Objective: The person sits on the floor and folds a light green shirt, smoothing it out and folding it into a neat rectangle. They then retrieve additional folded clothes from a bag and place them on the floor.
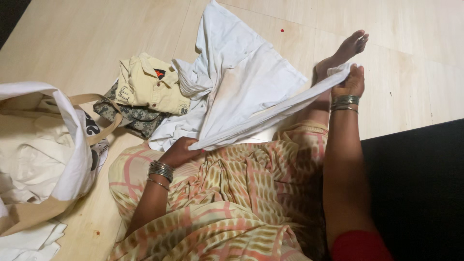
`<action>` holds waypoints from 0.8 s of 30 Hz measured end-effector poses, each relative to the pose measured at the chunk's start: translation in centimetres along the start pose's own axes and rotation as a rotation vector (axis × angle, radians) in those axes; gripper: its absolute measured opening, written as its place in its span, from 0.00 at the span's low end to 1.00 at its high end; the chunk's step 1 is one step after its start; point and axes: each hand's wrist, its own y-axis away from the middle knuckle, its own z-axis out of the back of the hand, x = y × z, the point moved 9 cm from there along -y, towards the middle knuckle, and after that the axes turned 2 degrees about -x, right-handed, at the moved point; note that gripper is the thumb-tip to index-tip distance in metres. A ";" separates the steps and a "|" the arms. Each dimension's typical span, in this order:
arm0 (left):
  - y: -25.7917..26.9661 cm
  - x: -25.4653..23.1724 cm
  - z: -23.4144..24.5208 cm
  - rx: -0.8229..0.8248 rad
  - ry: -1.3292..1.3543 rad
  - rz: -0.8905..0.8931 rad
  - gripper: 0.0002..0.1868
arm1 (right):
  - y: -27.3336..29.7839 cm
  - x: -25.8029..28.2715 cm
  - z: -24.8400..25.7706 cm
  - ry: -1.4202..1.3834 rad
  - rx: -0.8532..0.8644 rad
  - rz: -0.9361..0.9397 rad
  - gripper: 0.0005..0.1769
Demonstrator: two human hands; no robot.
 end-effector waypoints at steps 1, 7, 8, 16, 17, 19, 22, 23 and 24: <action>0.5 -0.2 0.2 0.012 0.082 0.001 0.20 | -0.1 -0.7 0.3 0.134 -0.042 0.044 0.04; 1.6 -1.4 7.8 -0.516 0.106 -0.287 0.15 | -2.5 -7.3 -3.8 0.753 -0.275 -0.047 0.18; 2.2 -1.3 9.2 -0.658 0.182 -0.316 0.14 | -2.8 -8.1 -5.8 0.764 -0.256 -0.072 0.22; 8.4 -6.7 6.6 -0.952 -0.443 -0.609 0.21 | -3.0 -8.2 -14.7 0.583 -0.062 0.084 0.33; 8.0 -6.9 5.2 -0.873 -0.571 -0.596 0.21 | -3.4 -8.1 -13.5 0.591 -0.074 0.092 0.33; 5.9 -6.2 1.8 -0.620 -0.773 -0.529 0.20 | -3.9 -8.7 -9.1 0.641 -0.169 0.073 0.33; 2.7 -2.4 -4.3 -0.134 -0.961 -0.370 0.26 | -2.6 -10.4 -0.7 0.839 -0.321 0.033 0.35; 2.0 -0.9 -6.1 0.022 -1.019 -0.312 0.29 | -1.3 -11.3 1.7 0.960 -0.353 0.026 0.35; 1.5 -0.9 -6.4 -0.012 -1.057 -0.339 0.29 | 0.4 -12.7 3.1 1.123 -0.334 0.046 0.36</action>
